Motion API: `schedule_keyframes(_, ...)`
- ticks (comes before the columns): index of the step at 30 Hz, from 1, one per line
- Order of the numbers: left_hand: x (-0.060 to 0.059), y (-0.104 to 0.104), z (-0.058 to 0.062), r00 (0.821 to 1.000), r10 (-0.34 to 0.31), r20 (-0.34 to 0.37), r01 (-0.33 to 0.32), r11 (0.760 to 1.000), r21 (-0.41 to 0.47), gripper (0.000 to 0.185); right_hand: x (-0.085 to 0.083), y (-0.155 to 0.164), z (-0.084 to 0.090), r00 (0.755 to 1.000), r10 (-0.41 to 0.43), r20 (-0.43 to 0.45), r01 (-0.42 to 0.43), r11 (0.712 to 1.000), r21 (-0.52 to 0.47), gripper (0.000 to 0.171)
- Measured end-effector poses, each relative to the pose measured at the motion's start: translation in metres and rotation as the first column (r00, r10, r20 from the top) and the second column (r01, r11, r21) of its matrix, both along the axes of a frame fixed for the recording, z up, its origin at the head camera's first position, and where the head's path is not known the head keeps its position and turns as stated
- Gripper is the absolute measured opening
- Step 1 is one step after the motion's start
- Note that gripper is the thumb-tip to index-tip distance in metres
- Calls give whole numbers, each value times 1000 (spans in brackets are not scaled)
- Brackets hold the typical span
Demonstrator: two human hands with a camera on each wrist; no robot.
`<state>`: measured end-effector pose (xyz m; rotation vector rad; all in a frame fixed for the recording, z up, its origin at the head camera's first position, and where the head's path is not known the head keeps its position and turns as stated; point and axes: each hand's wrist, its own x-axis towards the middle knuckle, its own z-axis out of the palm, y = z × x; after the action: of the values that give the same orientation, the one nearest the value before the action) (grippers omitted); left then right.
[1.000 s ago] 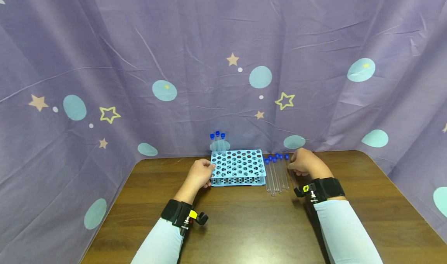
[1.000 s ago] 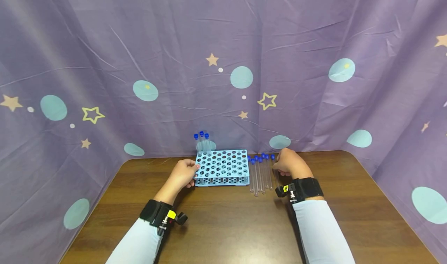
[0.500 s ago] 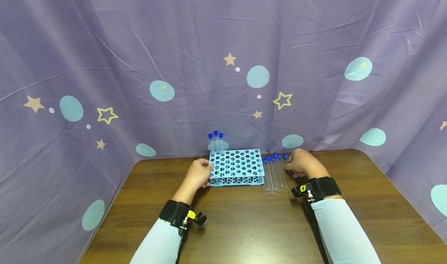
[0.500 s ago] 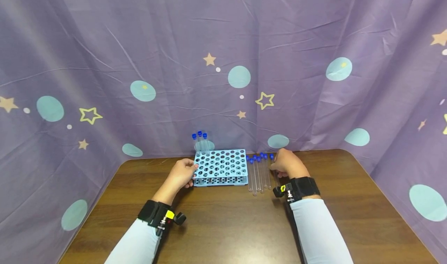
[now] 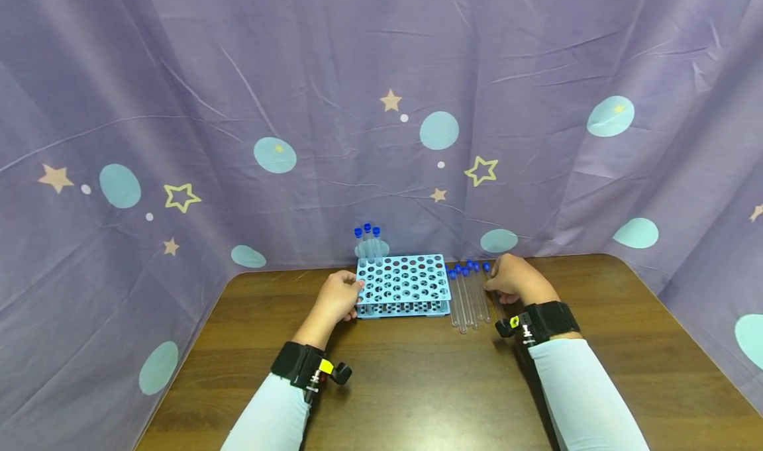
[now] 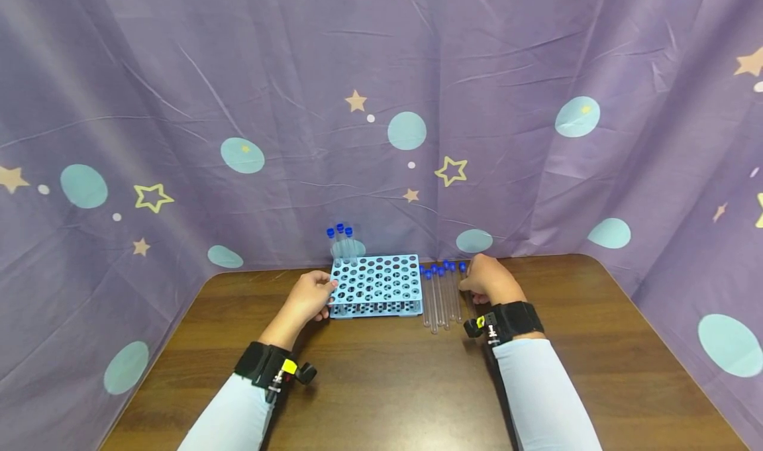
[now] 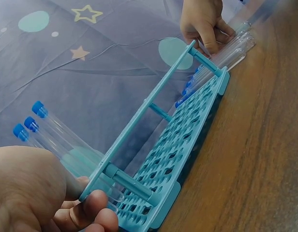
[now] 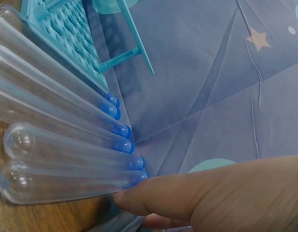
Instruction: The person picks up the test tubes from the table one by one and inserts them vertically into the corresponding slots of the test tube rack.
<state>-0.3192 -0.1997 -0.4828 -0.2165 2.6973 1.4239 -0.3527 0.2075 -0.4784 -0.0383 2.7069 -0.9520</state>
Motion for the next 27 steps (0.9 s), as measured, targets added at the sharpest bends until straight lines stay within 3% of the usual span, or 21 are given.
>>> schedule_keyframes(27,1,0,0,1000,3,-3,-3,1000,2,35,-1,-2,1,1000,7,-20,-6,999,36,25)
